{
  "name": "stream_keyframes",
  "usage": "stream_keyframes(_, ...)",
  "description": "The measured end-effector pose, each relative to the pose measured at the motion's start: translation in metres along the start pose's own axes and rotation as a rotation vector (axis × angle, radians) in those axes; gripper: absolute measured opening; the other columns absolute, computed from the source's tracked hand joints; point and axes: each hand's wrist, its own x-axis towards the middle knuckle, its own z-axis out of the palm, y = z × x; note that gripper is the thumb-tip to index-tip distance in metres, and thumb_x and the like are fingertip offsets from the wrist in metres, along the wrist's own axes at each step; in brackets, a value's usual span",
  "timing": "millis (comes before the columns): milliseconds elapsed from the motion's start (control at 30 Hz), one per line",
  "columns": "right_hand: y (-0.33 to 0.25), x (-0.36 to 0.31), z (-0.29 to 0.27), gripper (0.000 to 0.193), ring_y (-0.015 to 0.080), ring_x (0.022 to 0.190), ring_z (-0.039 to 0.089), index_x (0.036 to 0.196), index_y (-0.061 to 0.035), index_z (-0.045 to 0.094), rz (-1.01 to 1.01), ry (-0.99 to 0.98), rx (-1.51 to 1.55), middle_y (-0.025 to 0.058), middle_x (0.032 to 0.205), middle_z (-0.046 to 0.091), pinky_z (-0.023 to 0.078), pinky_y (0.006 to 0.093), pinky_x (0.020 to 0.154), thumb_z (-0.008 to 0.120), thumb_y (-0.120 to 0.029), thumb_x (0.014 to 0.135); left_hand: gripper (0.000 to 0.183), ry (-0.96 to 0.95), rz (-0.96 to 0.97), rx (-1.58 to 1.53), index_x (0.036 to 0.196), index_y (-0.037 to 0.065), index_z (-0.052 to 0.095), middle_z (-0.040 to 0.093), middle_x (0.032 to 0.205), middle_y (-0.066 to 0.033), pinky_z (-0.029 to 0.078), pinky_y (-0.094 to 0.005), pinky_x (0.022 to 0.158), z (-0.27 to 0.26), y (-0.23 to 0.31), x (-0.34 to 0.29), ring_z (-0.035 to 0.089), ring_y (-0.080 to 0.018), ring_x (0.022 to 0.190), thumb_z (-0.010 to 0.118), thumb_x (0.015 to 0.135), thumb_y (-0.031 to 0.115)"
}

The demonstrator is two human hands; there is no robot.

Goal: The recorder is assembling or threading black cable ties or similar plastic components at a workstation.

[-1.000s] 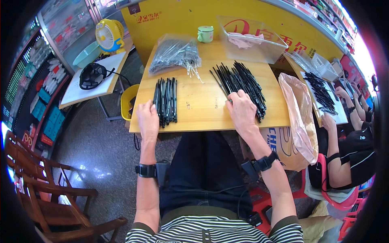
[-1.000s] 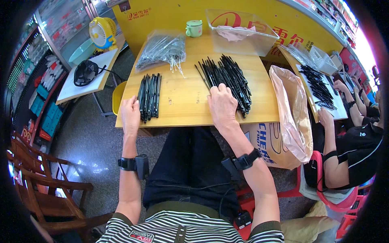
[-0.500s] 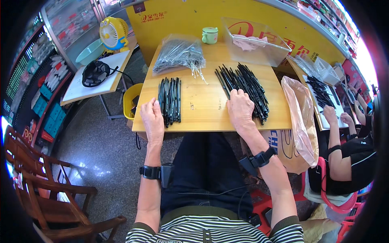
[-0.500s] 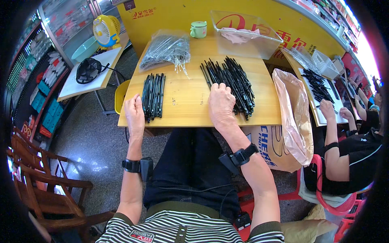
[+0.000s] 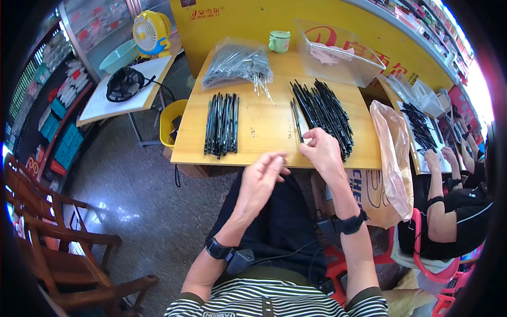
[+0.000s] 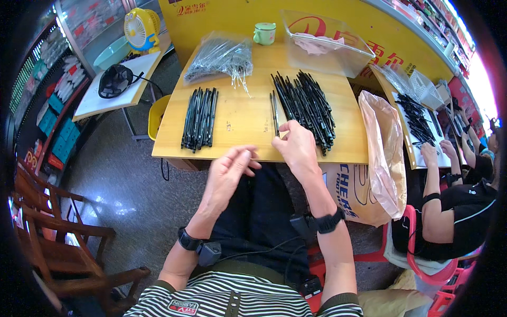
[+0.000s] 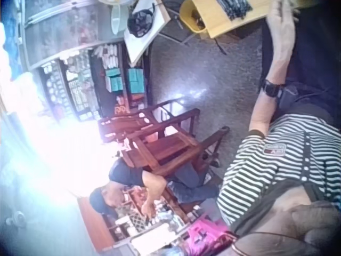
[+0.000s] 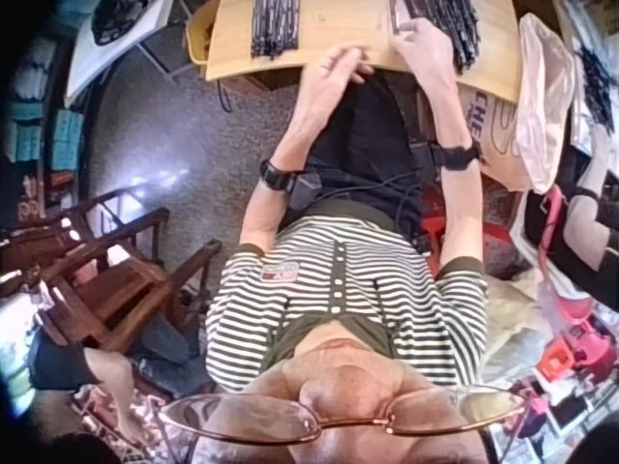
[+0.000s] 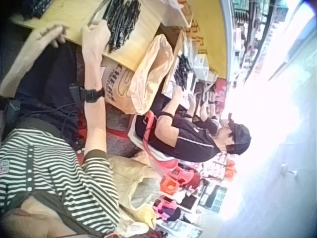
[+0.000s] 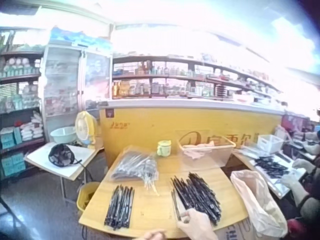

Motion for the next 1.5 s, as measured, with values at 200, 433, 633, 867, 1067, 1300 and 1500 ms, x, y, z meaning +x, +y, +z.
stream_keyframes(200, -0.007, -0.05, -0.019, 0.029, 0.0052, 0.056, 0.05, 0.106, 0.0018, 0.052, 0.142, -0.222, 0.687, 0.0032, 0.076, 0.059, 0.041, 0.0168, 0.046, 0.064, -0.008, 0.081, 0.031, -0.139, -0.294, -0.433, 0.114, -0.001, 0.056, 0.063, 0.101, -0.009, 0.049, -0.0286, 0.081, 0.017, -0.017, -0.002, 0.061, -0.0139, 0.087, 0.047, 0.095, 0.022)
stream_keyframes(433, -0.017, -0.088, -0.021, 0.021, 0.0065, 0.063, 0.056, 0.095, 0.0016, 0.057, 0.142, -0.187, 0.718, 0.0059, 0.079, 0.061, 0.047, 0.0187, 0.052, 0.068, -0.009, 0.08, 0.024, -0.126, -0.322, -0.571, 0.107, 0.001, 0.06, 0.064, 0.1, -0.007, 0.049, -0.0296, 0.082, 0.021, -0.03, -0.005, 0.06, -0.0132, 0.089, 0.054, 0.092, 0.017)
stream_keyframes(633, -0.019, -0.089, -0.008, 0.012, 0.0062, 0.061, 0.056, 0.089, 0.0036, 0.058, 0.068, -0.147, 0.757, 0.0057, 0.076, 0.062, 0.048, 0.0191, 0.053, 0.065, -0.002, 0.081, 0.021, -0.054, -0.298, -0.544, 0.105, 0.003, 0.06, 0.063, 0.097, -0.0043, 0.05, -0.0272, 0.079, 0.019, -0.023, -0.016, 0.06, -0.0115, 0.086, 0.056, 0.09, 0.018)
stream_keyframes(867, -0.028, -0.085, 0.016, 0.009, 0.0073, 0.066, 0.058, 0.085, 0.0032, 0.057, -0.323, 0.098, 0.548, 0.0047, 0.081, 0.059, 0.05, 0.02, 0.057, 0.063, 0.006, 0.079, 0.017, 0.047, -0.246, -0.773, 0.105, 0.007, 0.058, 0.062, 0.093, -0.0001, 0.047, -0.0262, 0.077, 0.007, -0.027, -0.012, 0.057, -0.0067, 0.08, 0.054, 0.091, 0.016)
stream_keyframes(1067, -0.045, -0.055, 0.005, 0.012, 0.007, 0.064, 0.057, 0.085, 0.0026, 0.058, -0.183, -0.226, 0.648, 0.0047, 0.076, 0.061, 0.048, 0.0199, 0.054, 0.063, -0.007, 0.081, 0.02, 0.092, -0.076, -0.777, 0.109, 0.004, 0.055, 0.058, 0.089, -0.0022, 0.047, -0.0271, 0.079, -0.013, -0.023, -0.012, 0.056, -0.0096, 0.083, 0.051, 0.093, 0.016)
stream_keyframes(1300, -0.04, 0.066, 0.035, 0.032, 0.0245, 0.073, 0.061, 0.094, 0.0012, 0.058, -0.199, 0.082, 0.371, 0.0159, 0.082, 0.063, 0.049, 0.034, 0.064, 0.063, -0.026, 0.079, 0.017, 0.009, -0.106, -0.678, 0.107, 0.004, 0.054, 0.057, 0.088, -0.0043, 0.049, -0.025, 0.064, -0.01, -0.017, -0.022, 0.058, -0.0146, 0.081, 0.048, 0.094, 0.014)
stream_keyframes(1500, -0.059, 0.103, 0.051, 0.038, 0.0334, 0.093, 0.059, 0.102, -0.0016, 0.055, -0.137, 0.079, 0.188, 0.019, 0.098, 0.062, 0.046, 0.0406, 0.08, 0.068, -0.026, 0.075, 0.016, 0.007, -0.105, -0.598, 0.104, 0.003, 0.055, 0.057, 0.09, -0.0046, 0.051, -0.0246, 0.067, -0.005, -0.021, -0.027, 0.059, -0.0143, 0.08, 0.05, 0.093, 0.013)
